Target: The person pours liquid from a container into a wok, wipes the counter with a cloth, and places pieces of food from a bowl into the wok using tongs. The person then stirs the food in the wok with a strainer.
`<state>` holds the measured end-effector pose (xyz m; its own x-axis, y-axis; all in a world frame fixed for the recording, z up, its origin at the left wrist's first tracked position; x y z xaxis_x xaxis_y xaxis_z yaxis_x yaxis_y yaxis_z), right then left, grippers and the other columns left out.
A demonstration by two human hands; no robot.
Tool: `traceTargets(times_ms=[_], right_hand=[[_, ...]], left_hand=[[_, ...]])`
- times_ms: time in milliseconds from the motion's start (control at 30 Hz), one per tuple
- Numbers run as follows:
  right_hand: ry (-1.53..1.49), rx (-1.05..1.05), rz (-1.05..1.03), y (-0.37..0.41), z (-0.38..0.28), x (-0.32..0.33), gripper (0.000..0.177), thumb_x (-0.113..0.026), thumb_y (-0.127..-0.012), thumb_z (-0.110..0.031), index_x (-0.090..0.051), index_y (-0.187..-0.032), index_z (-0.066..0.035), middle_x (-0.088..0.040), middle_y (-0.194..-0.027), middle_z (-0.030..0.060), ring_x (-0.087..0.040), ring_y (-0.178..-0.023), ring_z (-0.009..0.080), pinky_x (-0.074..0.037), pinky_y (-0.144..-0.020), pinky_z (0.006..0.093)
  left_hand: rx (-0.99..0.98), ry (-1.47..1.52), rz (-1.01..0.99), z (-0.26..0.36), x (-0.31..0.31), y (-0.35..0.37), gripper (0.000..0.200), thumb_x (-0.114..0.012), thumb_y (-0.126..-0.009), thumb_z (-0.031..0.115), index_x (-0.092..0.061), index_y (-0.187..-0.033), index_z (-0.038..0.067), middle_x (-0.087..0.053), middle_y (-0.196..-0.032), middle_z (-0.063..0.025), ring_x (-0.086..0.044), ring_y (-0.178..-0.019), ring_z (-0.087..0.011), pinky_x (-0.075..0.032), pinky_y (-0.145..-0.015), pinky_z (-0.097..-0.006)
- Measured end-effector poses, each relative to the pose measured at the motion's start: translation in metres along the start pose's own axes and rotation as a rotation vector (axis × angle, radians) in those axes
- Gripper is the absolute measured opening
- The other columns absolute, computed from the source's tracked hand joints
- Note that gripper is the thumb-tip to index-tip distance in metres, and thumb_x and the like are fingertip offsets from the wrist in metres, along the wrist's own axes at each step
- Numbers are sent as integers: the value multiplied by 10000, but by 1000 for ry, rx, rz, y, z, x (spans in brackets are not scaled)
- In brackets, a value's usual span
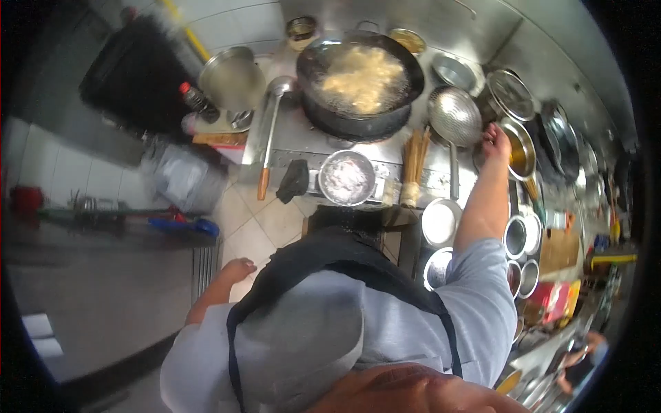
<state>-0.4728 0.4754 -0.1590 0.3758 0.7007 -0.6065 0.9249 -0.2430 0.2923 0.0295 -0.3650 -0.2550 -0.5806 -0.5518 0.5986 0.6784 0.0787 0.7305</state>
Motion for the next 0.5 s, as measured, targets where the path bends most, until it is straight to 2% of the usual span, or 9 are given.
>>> traceTargets(times_ms=[67,133,200,233,333,400,433,467,500], right_hand=[[126,69,133,45,-12,-22,118,-534,-987,-147,-506,-949,-39,-561,-770,35,-466,-574,116,-363,-470,267],[275,142,162,114,-10,-83,76,-525,-975,-135,-528,-928,-76,-548,-700,12,-435,-518,110,-330,-453,254],[425,228,88,130,-7,-126,263,-514,-914,-95,-539,-1173,-50,-565,-725,35,-473,-511,117,-374,-440,256],[497,272,50,143,-7,-165,300,-517,-911,-100,-546,-1204,-40,-566,-718,37,-474,-513,113,-378,-443,255],[879,516,-110,136,-13,-288,411,-526,-887,-98,-572,-1289,-27,-584,-731,47,-482,-527,88,-375,-446,245],[1208,812,-34,135,-22,-379,434,-486,-844,-106,-622,-1256,-85,-651,-837,175,-652,-784,272,-523,-734,411],[1268,1016,-17,141,-23,-430,450,-485,-849,-127,-601,-1283,-95,-646,-936,208,-646,-893,323,-512,-797,440],[1317,1225,5,152,-22,-481,469,-484,-853,-147,-580,-1310,-105,-642,-1035,241,-640,-1003,374,-502,-860,470],[1395,1186,38,154,-14,-525,477,-473,-880,-171,-544,-1349,-118,-618,-1127,240,-619,-1064,389,-499,-887,470]], left_hand=[[-2,76,41,-18,-12,-3,471,-620,-876,456,-699,-1117,59,-700,-1110,-173,-647,-1069,-351,-497,-943,-408],[-22,148,86,-34,-28,-10,467,-624,-872,449,-702,-1107,53,-703,-1094,-178,-651,-1060,-352,-498,-937,-411],[72,324,4,-52,-51,-11,471,-637,-856,450,-706,-1094,51,-704,-1087,-183,-651,-1064,-346,-492,-944,-417],[-7,52,10,-44,-49,-13,457,-641,-849,443,-712,-1073,51,-705,-1081,-185,-652,-1056,-345,-491,-945,-415],[104,358,-13,-58,-58,0,457,-631,-845,438,-715,-1068,49,-689,-1125,-192,-635,-1090,-347,-489,-951,-414],[92,285,3,-54,-50,9,449,-625,-849,430,-716,-1073,51,-689,-1138,-184,-634,-1101,-334,-489,-953,-411],[-3,160,45,-69,-64,-1,432,-631,-849,416,-720,-1068,54,-691,-1136,-183,-636,-1098,-332,-488,-960,-401],[100,510,105,-87,-73,3,388,-627,-874,386,-723,-1063,61,-690,-1136,-175,-631,-1099,-331,-487,-963,-401],[92,541,106,-85,-73,12,366,-626,-885,373,-725,-1059,65,-692,-1130,-163,-629,-1095,-333,-488,-961,-409]])
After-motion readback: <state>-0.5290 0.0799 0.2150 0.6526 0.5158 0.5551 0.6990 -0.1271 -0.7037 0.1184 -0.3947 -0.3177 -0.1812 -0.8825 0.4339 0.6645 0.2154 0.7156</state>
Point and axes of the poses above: each hand's wrist, its own y-axis away from the middle knuckle, its own x-axis out of the back of the hand, z = x × y, the point moved 9 cm from there along -y, towards the middle knuckle
